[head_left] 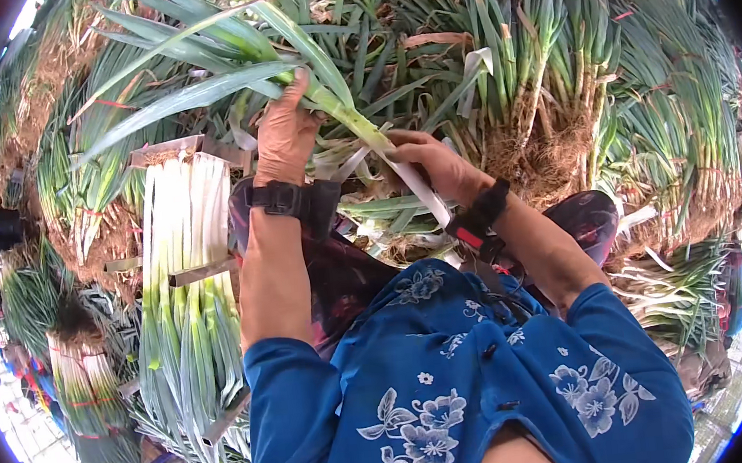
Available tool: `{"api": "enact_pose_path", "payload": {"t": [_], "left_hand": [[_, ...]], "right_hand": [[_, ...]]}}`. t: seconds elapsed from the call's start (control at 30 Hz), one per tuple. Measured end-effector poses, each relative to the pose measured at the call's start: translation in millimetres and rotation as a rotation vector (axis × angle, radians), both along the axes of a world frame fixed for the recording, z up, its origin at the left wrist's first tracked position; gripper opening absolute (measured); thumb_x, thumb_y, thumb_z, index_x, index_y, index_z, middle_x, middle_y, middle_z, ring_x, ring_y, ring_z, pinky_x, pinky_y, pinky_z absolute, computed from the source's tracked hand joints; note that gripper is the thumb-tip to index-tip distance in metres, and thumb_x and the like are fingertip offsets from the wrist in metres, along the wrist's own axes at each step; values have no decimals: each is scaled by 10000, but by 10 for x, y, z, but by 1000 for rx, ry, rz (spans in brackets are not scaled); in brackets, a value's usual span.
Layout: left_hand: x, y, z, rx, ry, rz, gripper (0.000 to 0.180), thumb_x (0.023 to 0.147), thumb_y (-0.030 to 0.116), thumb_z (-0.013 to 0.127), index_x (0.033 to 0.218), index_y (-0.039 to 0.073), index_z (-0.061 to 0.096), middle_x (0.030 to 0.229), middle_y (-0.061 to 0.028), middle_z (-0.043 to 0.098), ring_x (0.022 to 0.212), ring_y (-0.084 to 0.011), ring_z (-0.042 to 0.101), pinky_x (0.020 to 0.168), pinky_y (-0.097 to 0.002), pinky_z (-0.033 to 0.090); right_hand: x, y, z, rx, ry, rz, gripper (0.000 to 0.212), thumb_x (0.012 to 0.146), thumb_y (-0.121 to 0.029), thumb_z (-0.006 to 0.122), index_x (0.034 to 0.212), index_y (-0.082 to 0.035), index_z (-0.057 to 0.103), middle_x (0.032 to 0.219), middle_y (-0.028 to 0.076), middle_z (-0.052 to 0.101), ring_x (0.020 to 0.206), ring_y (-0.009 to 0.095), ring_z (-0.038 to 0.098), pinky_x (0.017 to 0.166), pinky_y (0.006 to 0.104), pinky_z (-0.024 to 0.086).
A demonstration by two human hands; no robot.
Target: Cleaning and peeling the outer layers of harvested leeks and placing them into sorted bundles.
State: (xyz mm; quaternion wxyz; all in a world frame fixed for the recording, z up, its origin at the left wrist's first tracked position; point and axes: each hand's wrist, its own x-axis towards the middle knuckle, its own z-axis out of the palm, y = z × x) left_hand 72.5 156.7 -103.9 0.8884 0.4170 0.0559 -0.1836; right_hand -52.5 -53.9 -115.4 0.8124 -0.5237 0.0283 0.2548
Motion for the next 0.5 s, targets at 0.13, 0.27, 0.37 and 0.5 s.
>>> {"api": "enact_pose_path", "payload": {"t": [0.13, 0.27, 0.37, 0.5], "left_hand": [[-137, -76, -9, 173, -25, 67, 349, 845, 210, 823, 1134, 109, 654, 1083, -8, 678, 981, -181, 640, 760, -343, 519], [-110, -141, -73, 211, -77, 101, 357, 835, 160, 822, 1144, 70, 669, 1060, -19, 678, 980, -157, 618, 812, -325, 517], [-30, -129, -147, 270, -166, 111, 349, 824, 154, 834, 1120, 59, 675, 1046, -14, 679, 958, -146, 612, 838, -303, 493], [-10, -73, -249, 319, -201, 64, 319, 834, 155, 821, 1104, 66, 678, 1039, -17, 686, 911, -148, 630, 793, -308, 505]], "right_hand": [[403, 60, 25, -387, -411, -83, 517, 928, -306, 593, 1287, 65, 562, 1042, 105, 661, 954, 168, 595, 877, 284, 470], [685, 161, 167, -555, -302, -101, 417, 887, -325, 629, 1093, 36, 610, 916, 35, 594, 819, 108, 531, 725, 261, 425], [829, 150, 37, -519, -221, 8, 396, 844, -299, 622, 1027, 51, 647, 859, 53, 617, 808, 133, 573, 745, 291, 473], [886, 211, -3, -547, -153, 65, 377, 836, -301, 619, 1014, 30, 658, 866, 57, 629, 784, 139, 596, 705, 302, 514]]}}
